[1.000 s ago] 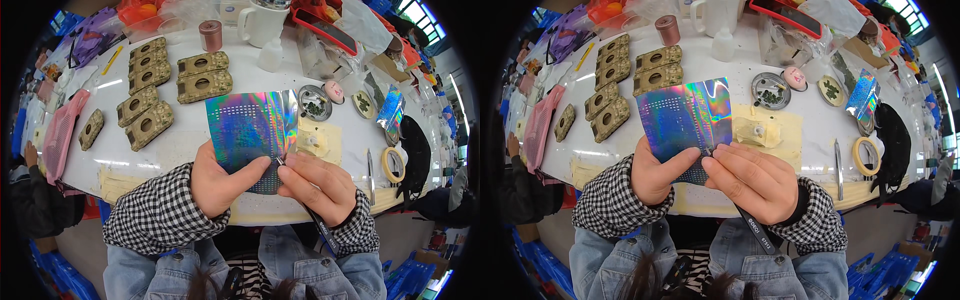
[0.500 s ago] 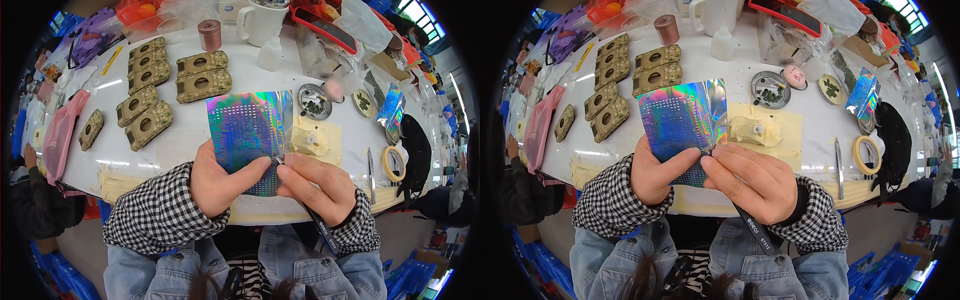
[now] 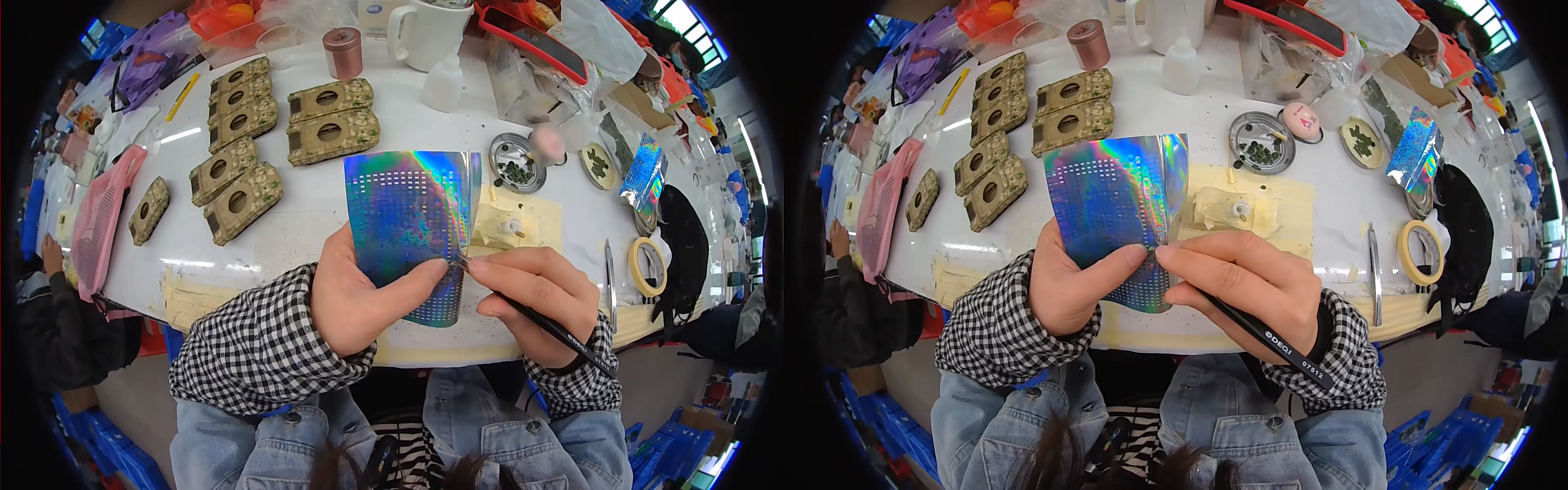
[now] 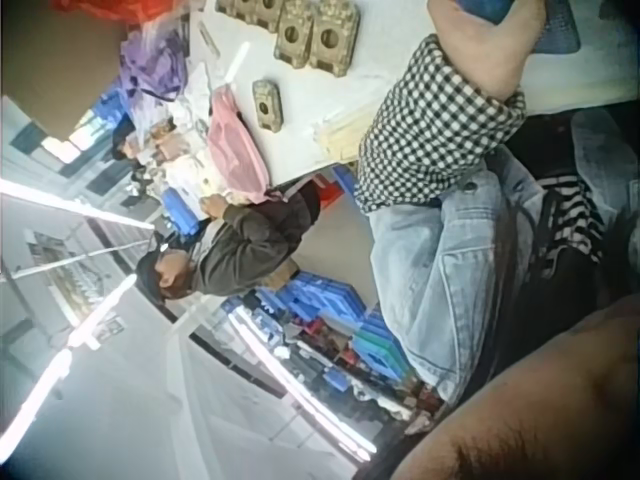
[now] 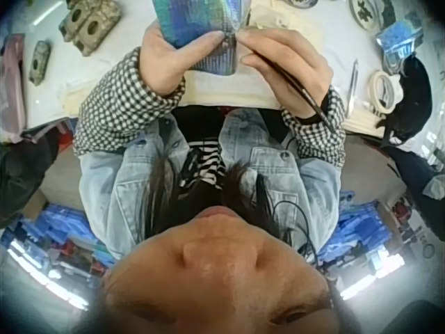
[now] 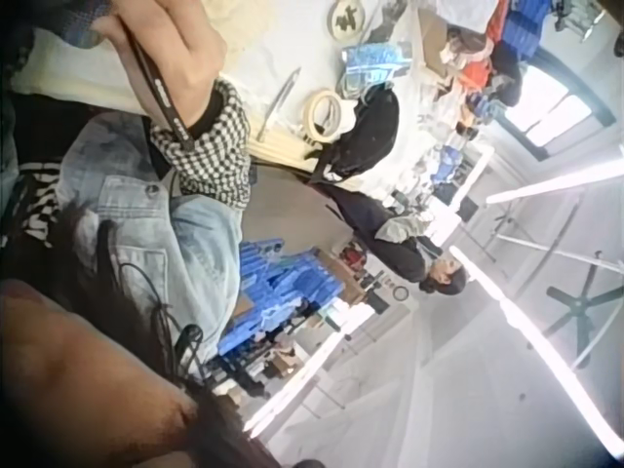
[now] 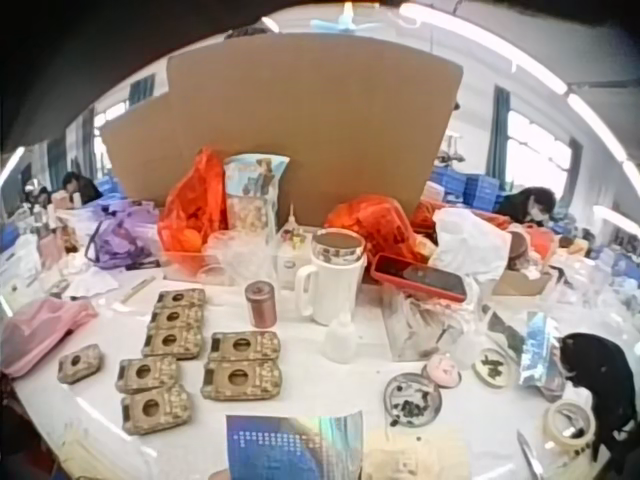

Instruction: The person is applying holographic stickers or film to a small component on a workbench.

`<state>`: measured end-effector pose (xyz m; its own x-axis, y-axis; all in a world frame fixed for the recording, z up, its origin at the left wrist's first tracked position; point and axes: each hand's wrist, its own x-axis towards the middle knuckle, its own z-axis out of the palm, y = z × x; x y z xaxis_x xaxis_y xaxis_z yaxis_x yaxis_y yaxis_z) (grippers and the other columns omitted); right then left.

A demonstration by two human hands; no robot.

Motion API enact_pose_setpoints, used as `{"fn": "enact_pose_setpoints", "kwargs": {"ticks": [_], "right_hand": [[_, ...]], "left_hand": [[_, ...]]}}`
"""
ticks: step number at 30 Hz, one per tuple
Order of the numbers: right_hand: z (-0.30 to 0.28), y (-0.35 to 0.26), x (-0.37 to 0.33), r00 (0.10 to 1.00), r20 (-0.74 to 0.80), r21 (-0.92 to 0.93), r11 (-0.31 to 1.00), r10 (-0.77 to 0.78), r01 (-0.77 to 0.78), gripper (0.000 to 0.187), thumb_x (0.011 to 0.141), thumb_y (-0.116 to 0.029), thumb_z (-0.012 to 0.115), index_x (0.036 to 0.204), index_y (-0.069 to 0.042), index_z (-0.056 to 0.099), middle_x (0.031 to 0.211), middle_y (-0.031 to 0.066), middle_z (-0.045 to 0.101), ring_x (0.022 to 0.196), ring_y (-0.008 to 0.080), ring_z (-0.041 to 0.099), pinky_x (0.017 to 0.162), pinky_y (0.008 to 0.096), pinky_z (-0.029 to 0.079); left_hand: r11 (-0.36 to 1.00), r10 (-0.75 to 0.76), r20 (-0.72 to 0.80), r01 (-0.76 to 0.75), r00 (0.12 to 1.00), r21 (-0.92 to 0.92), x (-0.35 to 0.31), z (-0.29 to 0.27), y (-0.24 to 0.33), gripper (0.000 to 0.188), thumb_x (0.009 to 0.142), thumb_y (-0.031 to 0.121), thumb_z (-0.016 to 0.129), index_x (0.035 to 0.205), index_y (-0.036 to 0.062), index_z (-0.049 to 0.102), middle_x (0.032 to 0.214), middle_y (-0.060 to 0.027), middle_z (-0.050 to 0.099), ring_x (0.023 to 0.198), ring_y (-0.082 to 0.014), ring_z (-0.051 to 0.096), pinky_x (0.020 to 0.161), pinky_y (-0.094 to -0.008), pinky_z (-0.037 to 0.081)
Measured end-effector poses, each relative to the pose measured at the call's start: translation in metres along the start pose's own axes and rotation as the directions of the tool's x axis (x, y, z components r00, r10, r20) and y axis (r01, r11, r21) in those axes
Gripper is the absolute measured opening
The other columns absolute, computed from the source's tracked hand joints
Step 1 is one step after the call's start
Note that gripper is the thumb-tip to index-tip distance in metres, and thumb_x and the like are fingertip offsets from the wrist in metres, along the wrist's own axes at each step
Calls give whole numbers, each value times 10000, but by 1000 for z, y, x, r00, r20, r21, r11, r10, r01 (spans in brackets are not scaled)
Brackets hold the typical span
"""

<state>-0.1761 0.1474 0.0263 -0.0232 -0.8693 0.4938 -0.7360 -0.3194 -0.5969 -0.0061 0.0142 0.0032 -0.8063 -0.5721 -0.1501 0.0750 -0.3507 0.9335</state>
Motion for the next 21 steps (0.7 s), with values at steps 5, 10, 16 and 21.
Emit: {"fn": "enact_pose_setpoints", "kwargs": {"ticks": [5,10,16,21], "right_hand": [[-1,0,0,1000,21,12,1000,-13,12,401,781,-60,791,1167,-29,685,1012,116,664,861,238,680,732,319,570],[3,0,-1,1000,-2,-2,1000,6,-6,374,786,-139,787,1135,-31,704,985,127,685,859,236,681,725,308,549],[4,2,-2,987,25,-156,974,-160,162,429,738,-46,806,1150,-13,689,1037,151,676,849,256,699,704,316,589],[10,6,-4,970,28,-216,946,-242,242,422,733,-85,811,1128,5,693,1055,165,677,855,257,701,698,317,591]], "left_hand": [[999,21,-1,-21,1000,-29,0,-1,-3,357,871,-5,678,1198,-14,535,1037,-58,674,911,-115,646,827,-274,534],[996,-1,8,1,1000,-89,3,-3,-7,375,869,-7,682,1211,-9,528,1058,-50,669,944,-110,632,852,-280,524],[993,-21,32,24,999,-115,3,-5,-7,368,880,10,680,1220,-6,538,1104,-58,660,969,-113,623,866,-285,519],[989,-43,22,45,999,-140,3,-5,-6,356,891,35,681,1217,-3,543,1111,-58,656,986,-115,616,880,-288,510]]}}
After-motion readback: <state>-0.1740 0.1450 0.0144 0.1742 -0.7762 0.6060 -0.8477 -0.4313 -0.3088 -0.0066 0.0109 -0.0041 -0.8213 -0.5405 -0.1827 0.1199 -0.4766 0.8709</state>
